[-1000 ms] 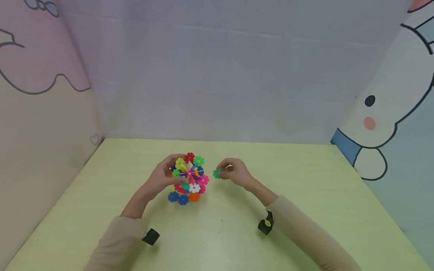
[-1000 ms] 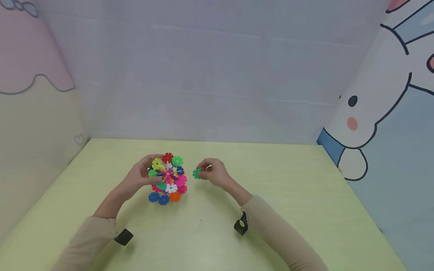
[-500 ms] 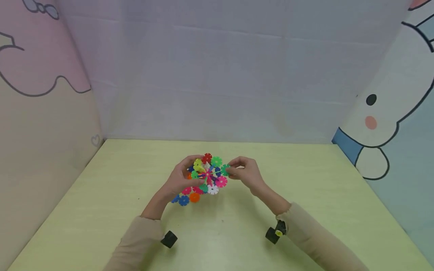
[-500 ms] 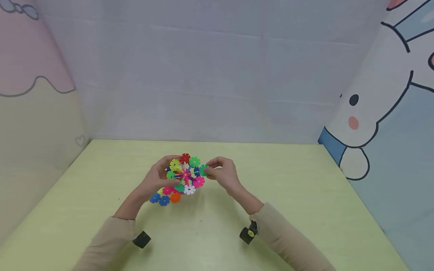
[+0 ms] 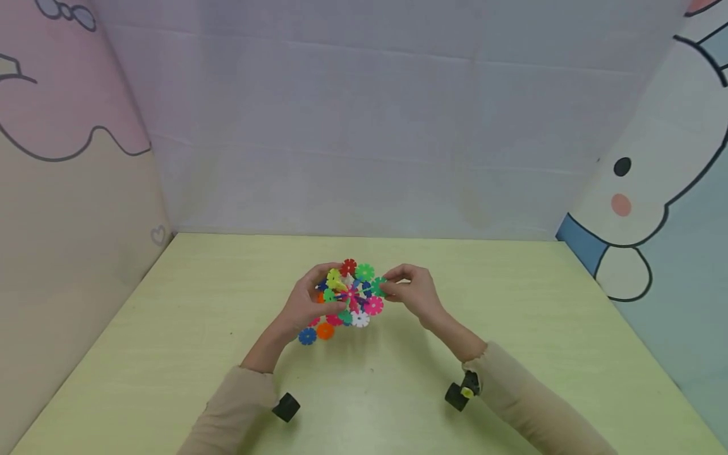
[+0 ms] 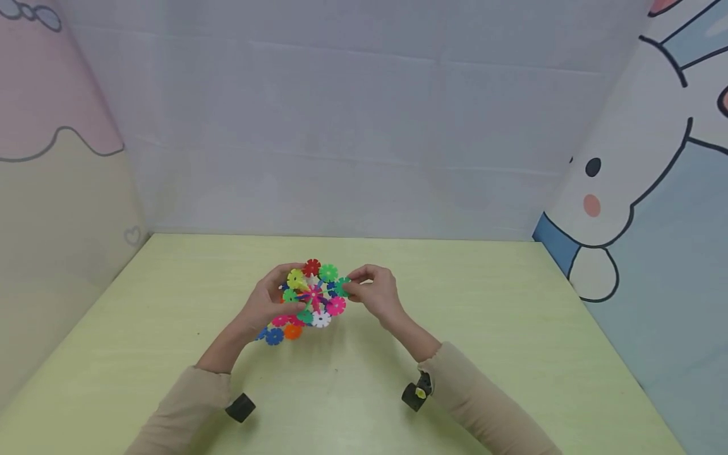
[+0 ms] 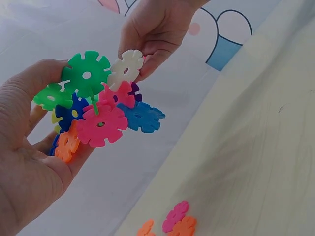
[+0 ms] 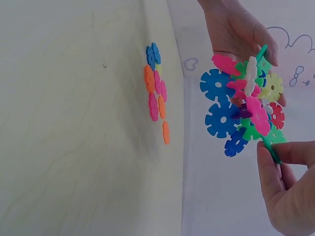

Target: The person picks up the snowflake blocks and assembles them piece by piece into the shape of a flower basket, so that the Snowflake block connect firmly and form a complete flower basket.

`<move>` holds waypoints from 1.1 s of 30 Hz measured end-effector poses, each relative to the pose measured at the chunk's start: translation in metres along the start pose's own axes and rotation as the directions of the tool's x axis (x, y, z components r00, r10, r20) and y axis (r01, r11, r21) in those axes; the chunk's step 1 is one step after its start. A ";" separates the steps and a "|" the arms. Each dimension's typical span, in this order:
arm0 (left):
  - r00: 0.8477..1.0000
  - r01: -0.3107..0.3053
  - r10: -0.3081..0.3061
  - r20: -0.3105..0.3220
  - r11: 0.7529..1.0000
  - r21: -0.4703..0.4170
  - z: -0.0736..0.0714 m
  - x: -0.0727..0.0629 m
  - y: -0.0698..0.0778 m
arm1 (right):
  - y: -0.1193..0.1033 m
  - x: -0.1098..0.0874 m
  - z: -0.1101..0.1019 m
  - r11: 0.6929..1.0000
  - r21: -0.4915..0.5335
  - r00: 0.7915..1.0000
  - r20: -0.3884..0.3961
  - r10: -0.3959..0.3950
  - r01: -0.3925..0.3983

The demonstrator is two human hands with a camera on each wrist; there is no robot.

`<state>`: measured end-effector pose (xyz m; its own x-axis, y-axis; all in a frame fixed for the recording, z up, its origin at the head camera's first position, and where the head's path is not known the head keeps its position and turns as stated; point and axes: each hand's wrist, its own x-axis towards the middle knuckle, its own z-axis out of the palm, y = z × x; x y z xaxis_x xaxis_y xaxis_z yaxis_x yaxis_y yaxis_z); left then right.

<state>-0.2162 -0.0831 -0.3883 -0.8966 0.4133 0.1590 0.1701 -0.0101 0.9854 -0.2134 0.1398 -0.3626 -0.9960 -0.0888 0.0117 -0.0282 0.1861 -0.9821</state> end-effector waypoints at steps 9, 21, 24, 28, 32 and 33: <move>1.000 -0.003 0.002 -0.018 0.999 -0.040 0.006 -0.001 -0.001 | 0.006 0.000 0.003 0.999 -0.045 0.999 0.032 -0.027 0.029; 0.999 0.052 -0.053 -0.007 0.995 -0.080 0.018 -0.005 0.001 | 0.010 -0.008 0.008 0.991 -0.053 0.988 -0.090 -0.125 0.120; 0.999 0.030 -0.031 -0.007 0.996 -0.085 0.020 -0.005 0.002 | 0.009 -0.008 0.008 0.991 -0.057 0.987 -0.097 -0.128 0.123; 1.000 0.015 -0.016 -0.005 0.998 -0.067 0.020 -0.006 0.001 | 0.000 -0.012 0.008 0.989 -0.065 0.986 -0.093 -0.135 0.130; 1.000 0.011 -0.011 -0.014 0.998 -0.056 0.020 -0.007 -0.001 | -0.001 -0.013 0.008 0.983 -0.097 0.983 -0.080 -0.163 0.155; 1.000 0.001 -0.002 -0.017 0.998 -0.058 0.020 -0.007 -0.001 | 0.002 -0.011 0.007 0.978 -0.110 0.980 -0.076 -0.184 0.175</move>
<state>-0.2020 -0.0677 -0.3912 -0.9037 0.3980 0.1578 0.1451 -0.0621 0.9875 -0.2022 0.1345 -0.3663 -0.9773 -0.0473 0.2067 -0.2117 0.2743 -0.9380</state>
